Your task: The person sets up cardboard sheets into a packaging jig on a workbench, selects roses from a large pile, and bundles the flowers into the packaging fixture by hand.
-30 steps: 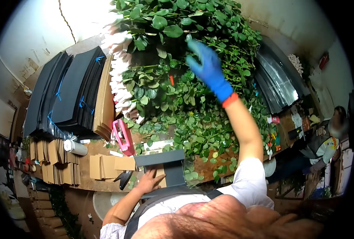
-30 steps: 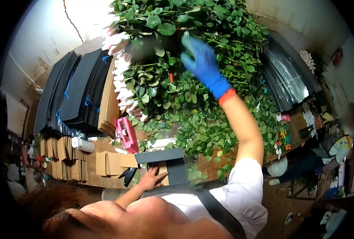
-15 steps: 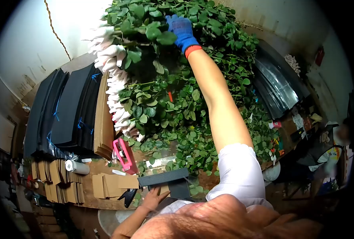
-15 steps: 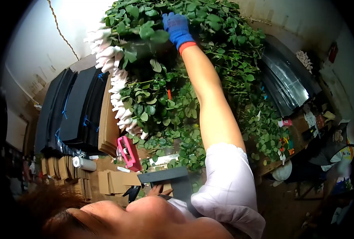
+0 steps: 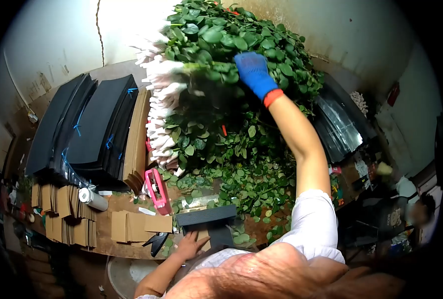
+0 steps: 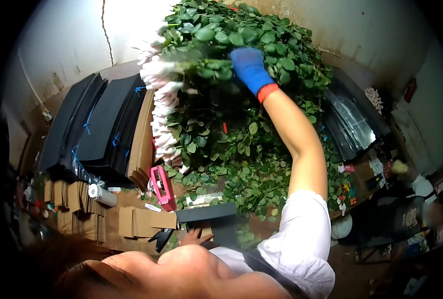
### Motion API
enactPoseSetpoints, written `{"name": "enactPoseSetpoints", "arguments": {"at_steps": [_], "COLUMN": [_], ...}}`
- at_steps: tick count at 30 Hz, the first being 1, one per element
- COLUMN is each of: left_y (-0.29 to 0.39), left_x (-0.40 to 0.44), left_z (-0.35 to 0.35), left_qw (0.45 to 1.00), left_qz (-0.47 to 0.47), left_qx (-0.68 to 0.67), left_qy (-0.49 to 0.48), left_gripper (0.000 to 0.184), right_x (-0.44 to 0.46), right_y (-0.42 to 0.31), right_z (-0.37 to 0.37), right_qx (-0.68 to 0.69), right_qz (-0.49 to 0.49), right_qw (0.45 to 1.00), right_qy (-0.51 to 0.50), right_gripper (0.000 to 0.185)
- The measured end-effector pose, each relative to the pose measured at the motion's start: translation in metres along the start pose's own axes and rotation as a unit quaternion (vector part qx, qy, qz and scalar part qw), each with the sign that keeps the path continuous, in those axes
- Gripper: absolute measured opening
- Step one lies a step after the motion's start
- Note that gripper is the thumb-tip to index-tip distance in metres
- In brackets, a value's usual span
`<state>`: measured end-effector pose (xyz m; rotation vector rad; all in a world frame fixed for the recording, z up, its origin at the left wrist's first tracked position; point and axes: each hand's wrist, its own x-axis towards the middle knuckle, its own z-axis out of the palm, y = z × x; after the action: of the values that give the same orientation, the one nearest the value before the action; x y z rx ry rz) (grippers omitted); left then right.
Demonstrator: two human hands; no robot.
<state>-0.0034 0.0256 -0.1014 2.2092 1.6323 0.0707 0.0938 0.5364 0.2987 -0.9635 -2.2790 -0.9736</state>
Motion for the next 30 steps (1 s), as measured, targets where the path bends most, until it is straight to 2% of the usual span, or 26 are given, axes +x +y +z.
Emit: {"name": "enactPoseSetpoints", "arguments": {"at_steps": [2,4,5,8,10,11,14,15,16,17,18,19,20,21,22,24,25,26,28,30], "left_y": [0.0,-0.005,-0.001,-0.008,-0.008,-0.008,-0.005,-0.005,-0.005,-0.005,-0.006,-0.007,-0.008,-0.003,-0.003,-0.003,0.004,-0.004,0.025,0.028], "left_x": [0.001,0.004,0.006,0.005,0.006,0.006,0.004,0.003,0.004,0.006,0.009,0.009,0.01,0.011,0.012,0.013,0.019,0.028,0.038,0.054], "left_z": [0.0,0.005,0.003,0.017,0.017,0.017,0.013,0.013,0.012,0.009,0.006,0.004,-0.001,-0.029,-0.045,-0.078,-0.118,-0.135,-0.266,-0.348], "left_qw": [1.0,0.999,0.999,0.999,0.999,0.999,0.999,0.998,0.998,0.999,0.999,0.999,0.997,0.992,0.991,0.986,0.97,0.952,0.93,0.966], "left_qz": [0.003,0.013,0.014,0.025,0.027,0.026,0.02,0.021,0.022,0.015,0.01,0.005,-0.002,-0.003,0.018,0.056,0.077,0.136,0.106,0.168], "left_qx": [-0.001,-0.021,-0.022,-0.009,-0.016,-0.017,-0.025,-0.025,-0.024,-0.02,-0.033,-0.045,-0.056,-0.067,-0.066,-0.065,-0.053,-0.089,-0.156,-0.158], "left_qy": [0.017,0.024,0.028,0.044,0.041,0.039,0.043,0.049,0.057,0.028,0.002,-0.028,-0.056,-0.106,-0.119,-0.145,-0.224,-0.26,-0.315,-0.114], "left_gripper": [0.074,0.073,0.074,0.076,0.077,0.077,0.077,0.078,0.078,0.077,0.077,0.077,0.078,0.084,0.085,0.09,0.083,0.081,0.076,0.067], "right_x": [-0.023,-0.043,-0.043,-0.019,0.009,0.015,-0.011,-0.024,-0.04,-0.046,-0.054,-0.054,-0.05,-0.046,-0.041,-0.035,-0.03,-0.025,-0.024,-0.026], "right_y": [-0.02,-0.031,-0.036,-0.016,-0.005,-0.001,-0.024,-0.035,-0.041,-0.049,-0.055,-0.061,-0.061,-0.06,-0.052,-0.051,-0.055,-0.057,-0.056,-0.053], "right_z": [0.006,0.038,0.053,0.065,0.043,0.038,0.016,0.005,0.027,0.048,0.058,0.063,0.074,0.085,0.112,0.109,0.064,0.039,0.041,0.077], "right_qx": [-0.04,-0.151,-0.04,0.005,0.015,-0.029,-0.007,-0.039,-0.084,-0.057,0.011,0.07,0.081,0.09,0.05,-0.032,-0.075,-0.117,-0.093,-0.11], "right_qz": [0.071,0.05,0.125,0.09,0.125,0.1,0.097,0.085,0.061,0.107,0.148,0.22,0.238,0.256,0.222,0.157,0.127,0.095,0.098,0.111], "right_qw": [0.996,0.985,0.991,0.996,0.992,0.994,0.994,0.992,0.994,0.99,0.989,0.973,0.968,0.962,0.973,0.983,0.983,0.98,0.985,0.982], "right_qy": [-0.047,-0.064,-0.007,0.005,-0.02,-0.025,-0.044,-0.079,-0.042,-0.065,0.008,0.011,-0.001,-0.012,-0.041,-0.092,-0.111,-0.128,-0.103,-0.101], "right_gripper": [0.013,0.017,0.023,0.027,0.029,0.03,0.026,0.023,0.02,0.018,0.016,0.015,0.014,0.014,0.015,0.016,0.015,0.016,0.014,0.014]}}
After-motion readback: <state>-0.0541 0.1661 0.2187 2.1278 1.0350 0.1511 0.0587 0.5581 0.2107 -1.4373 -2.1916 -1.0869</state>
